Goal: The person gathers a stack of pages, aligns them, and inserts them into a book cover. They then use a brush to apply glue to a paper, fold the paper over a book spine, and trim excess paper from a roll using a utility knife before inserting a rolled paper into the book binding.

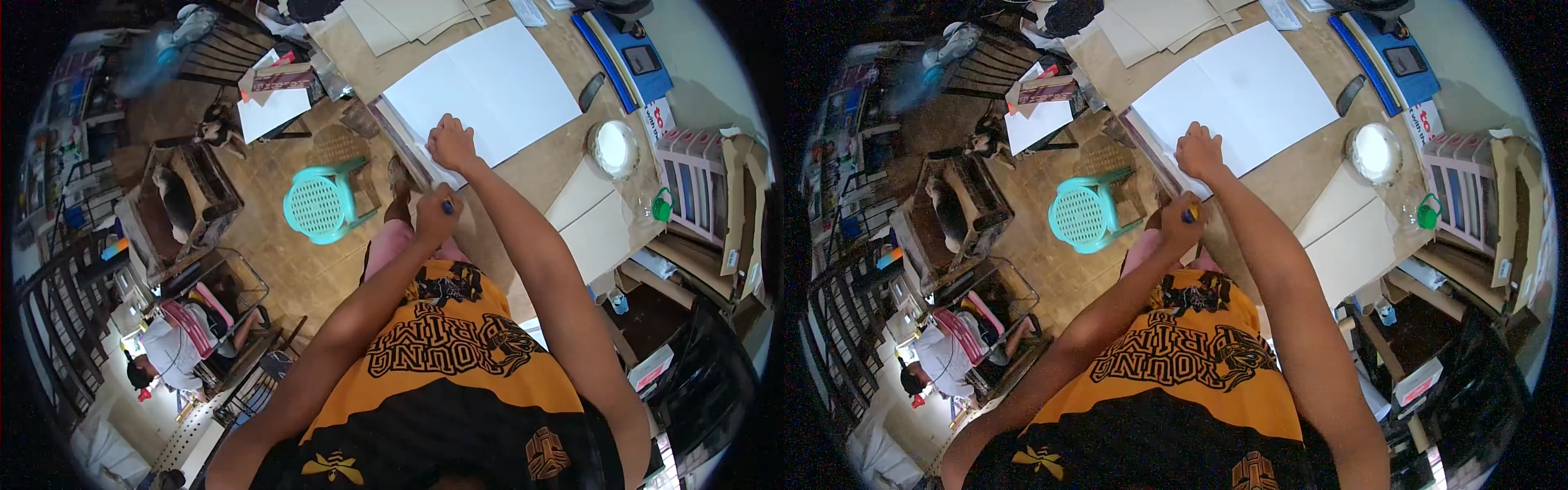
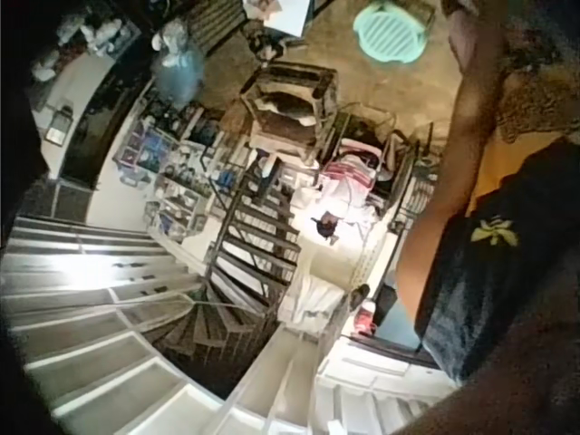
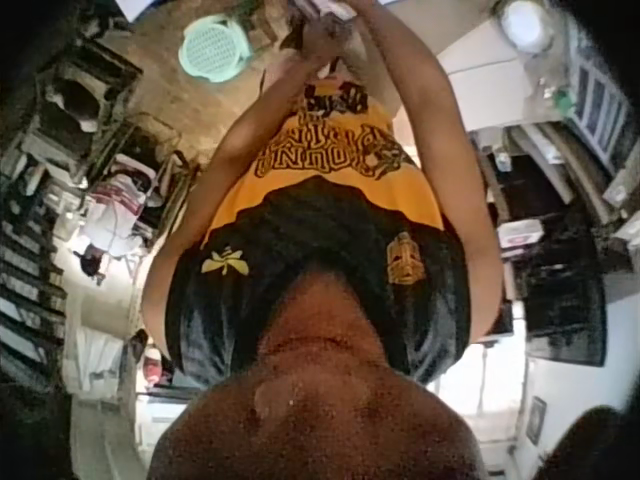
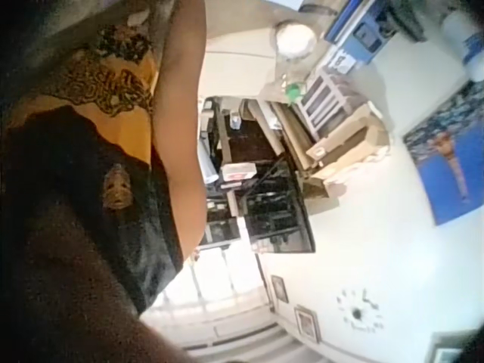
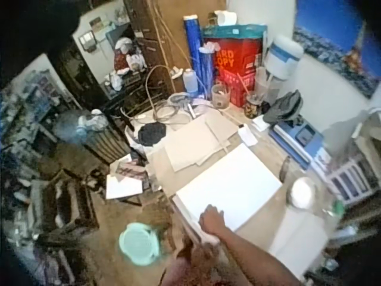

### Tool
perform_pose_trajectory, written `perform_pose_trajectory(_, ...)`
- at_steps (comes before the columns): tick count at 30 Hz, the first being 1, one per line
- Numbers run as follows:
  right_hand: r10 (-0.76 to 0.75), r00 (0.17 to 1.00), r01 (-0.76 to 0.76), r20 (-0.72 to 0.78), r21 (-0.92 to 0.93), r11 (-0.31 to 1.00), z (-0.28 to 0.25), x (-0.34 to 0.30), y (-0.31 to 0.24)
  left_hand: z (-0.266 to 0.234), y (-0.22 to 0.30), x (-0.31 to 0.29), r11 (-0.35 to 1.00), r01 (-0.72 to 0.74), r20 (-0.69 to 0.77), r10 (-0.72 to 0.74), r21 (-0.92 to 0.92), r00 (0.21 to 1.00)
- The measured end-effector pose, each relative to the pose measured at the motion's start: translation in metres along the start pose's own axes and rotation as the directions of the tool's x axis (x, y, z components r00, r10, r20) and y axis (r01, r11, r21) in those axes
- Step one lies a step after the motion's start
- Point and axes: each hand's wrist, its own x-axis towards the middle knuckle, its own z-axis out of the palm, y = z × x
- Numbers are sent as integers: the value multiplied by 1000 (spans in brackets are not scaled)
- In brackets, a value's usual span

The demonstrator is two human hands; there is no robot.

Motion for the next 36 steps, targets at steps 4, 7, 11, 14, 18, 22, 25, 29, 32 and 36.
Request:
perform_pose_trajectory(4,-35,999,36,-3,18,999,-1,0,2,-13,3,-6,791,429,107,-428,-436,897)
perform_pose_trajectory(7,-34,999,34,6,25,999,4,-1,12,-58,17,26,767,434,84,-451,-472,889)
perform_pose_trajectory(11,-62,998,62,15,0,998,1,0,5,-62,6,62,869,408,-84,-446,-281,891)
perform_pose_trajectory(14,-66,997,66,32,-19,998,-1,0,3,-37,-10,64,942,219,-160,-264,-254,951)
perform_pose_trajectory(18,-50,998,50,46,15,999,-2,-1,6,-19,5,30,985,150,-83,-158,-90,984)
perform_pose_trajectory(22,-42,998,40,52,41,998,-6,-1,4,-27,-7,29,930,359,45,-357,-83,933)
perform_pose_trajectory(25,-44,998,43,39,15,999,-5,-1,4,-39,-11,64,855,496,59,-493,-151,868)
perform_pose_trajectory(29,-27,999,27,33,26,999,-4,-2,3,-58,-27,127,830,514,2,-526,-215,850)
perform_pose_trajectory(32,-33,999,32,33,23,999,-2,-4,1,-78,-62,174,861,505,-67,-502,50,862)
perform_pose_trajectory(36,-50,998,49,-27,-23,999,-3,-10,-5,-97,-85,213,813,563,-147,-544,149,826)
